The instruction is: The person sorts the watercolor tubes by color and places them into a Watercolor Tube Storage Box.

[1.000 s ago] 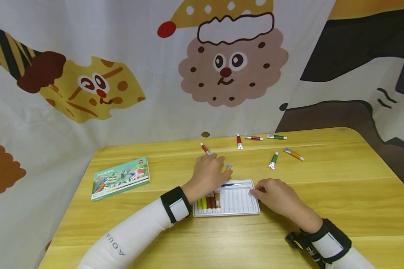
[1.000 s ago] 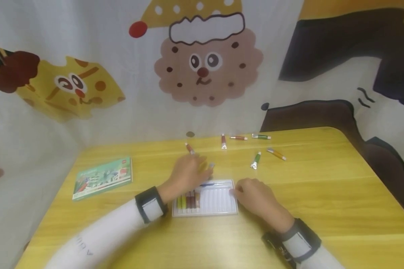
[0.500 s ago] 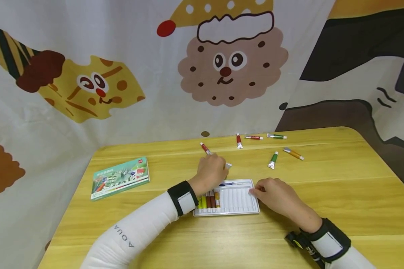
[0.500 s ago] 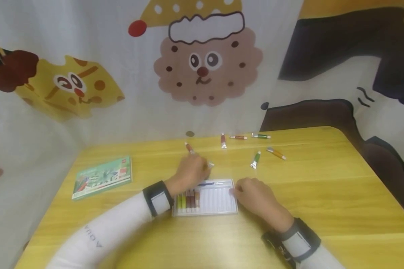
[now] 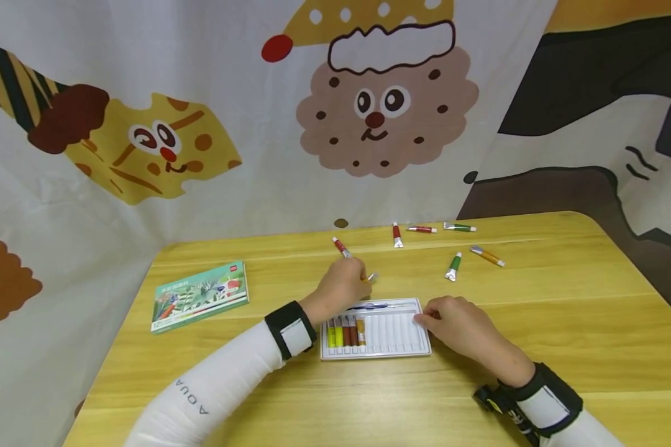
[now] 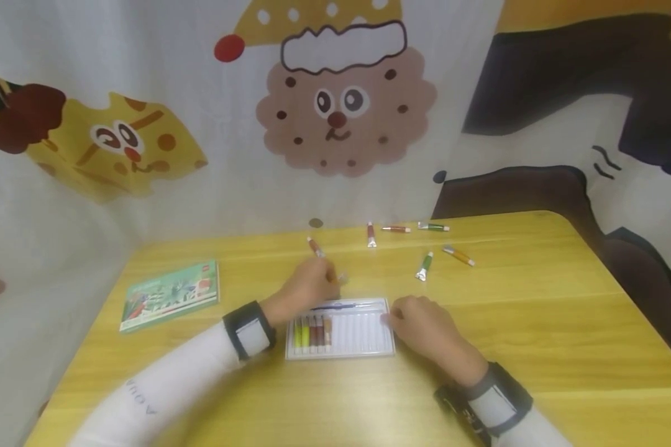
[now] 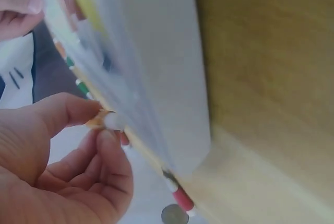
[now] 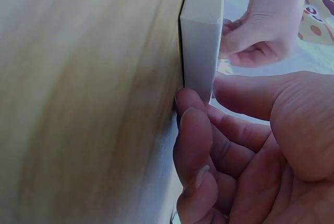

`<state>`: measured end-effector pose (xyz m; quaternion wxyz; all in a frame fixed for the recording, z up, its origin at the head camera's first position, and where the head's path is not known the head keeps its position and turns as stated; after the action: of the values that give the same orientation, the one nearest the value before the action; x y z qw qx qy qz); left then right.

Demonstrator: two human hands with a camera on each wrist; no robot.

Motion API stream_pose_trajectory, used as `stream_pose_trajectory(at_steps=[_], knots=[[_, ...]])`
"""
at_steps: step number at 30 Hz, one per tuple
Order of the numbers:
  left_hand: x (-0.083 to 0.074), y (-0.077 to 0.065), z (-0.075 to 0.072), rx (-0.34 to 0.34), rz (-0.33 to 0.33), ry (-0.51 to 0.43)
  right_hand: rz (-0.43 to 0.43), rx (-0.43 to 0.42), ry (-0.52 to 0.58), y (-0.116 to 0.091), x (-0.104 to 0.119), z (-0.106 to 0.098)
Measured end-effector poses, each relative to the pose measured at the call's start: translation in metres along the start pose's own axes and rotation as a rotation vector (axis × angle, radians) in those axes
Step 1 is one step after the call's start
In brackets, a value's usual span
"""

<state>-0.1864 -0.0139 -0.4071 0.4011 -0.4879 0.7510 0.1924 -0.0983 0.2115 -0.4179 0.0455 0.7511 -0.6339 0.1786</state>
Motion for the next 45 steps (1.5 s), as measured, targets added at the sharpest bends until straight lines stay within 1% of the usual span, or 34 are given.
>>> stream_pose_trajectory(at_steps=[2,5,9,12,15,18,23,29,32,38,45], knots=[[-0.003,-0.003,-0.005,-0.023,0.016,-0.047,0.001,0.001,0.001,0.0,0.0,0.0],[-0.009,-0.012,-0.012,-0.049,0.036,-0.114,0.003,0.002,0.002,-0.001,0.0,0.0],[-0.016,-0.029,-0.019,-0.066,0.023,-0.184,0.0,0.001,0.002,0.0,0.0,0.0],[-0.019,-0.042,-0.021,-0.077,0.004,-0.216,-0.002,-0.002,0.0,0.0,0.001,0.0],[-0.019,-0.051,-0.02,-0.065,-0.015,-0.261,0.004,-0.001,0.0,0.0,0.001,-0.001],[-0.017,-0.058,-0.015,-0.041,-0.037,-0.285,0.009,0.005,0.004,-0.001,0.0,-0.001],[-0.014,-0.068,-0.007,0.008,-0.069,-0.303,0.008,0.007,0.007,-0.002,0.0,-0.002],[-0.012,-0.073,0.002,0.057,-0.113,-0.268,0.001,0.004,0.01,-0.002,0.0,-0.001],[-0.01,-0.073,0.004,0.066,-0.12,-0.274,0.004,0.006,0.009,0.0,-0.001,-0.001],[-0.007,-0.07,0.006,0.087,-0.131,-0.289,0.006,0.002,0.008,0.0,-0.001,0.0],[-0.009,-0.065,0.01,0.091,-0.128,-0.226,0.001,-0.002,0.009,0.001,-0.002,0.0]])
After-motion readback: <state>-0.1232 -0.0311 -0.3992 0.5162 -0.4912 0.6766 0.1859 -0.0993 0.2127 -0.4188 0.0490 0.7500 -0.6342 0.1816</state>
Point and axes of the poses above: each hand's wrist, its own y-axis towards the middle knuckle, its own z-axis out of the palm, x = y × z, the point moved 1 cm from there along y, towards the middle knuckle, and after that the axes turned 12 degrees about -y, right-handed, at the moved point
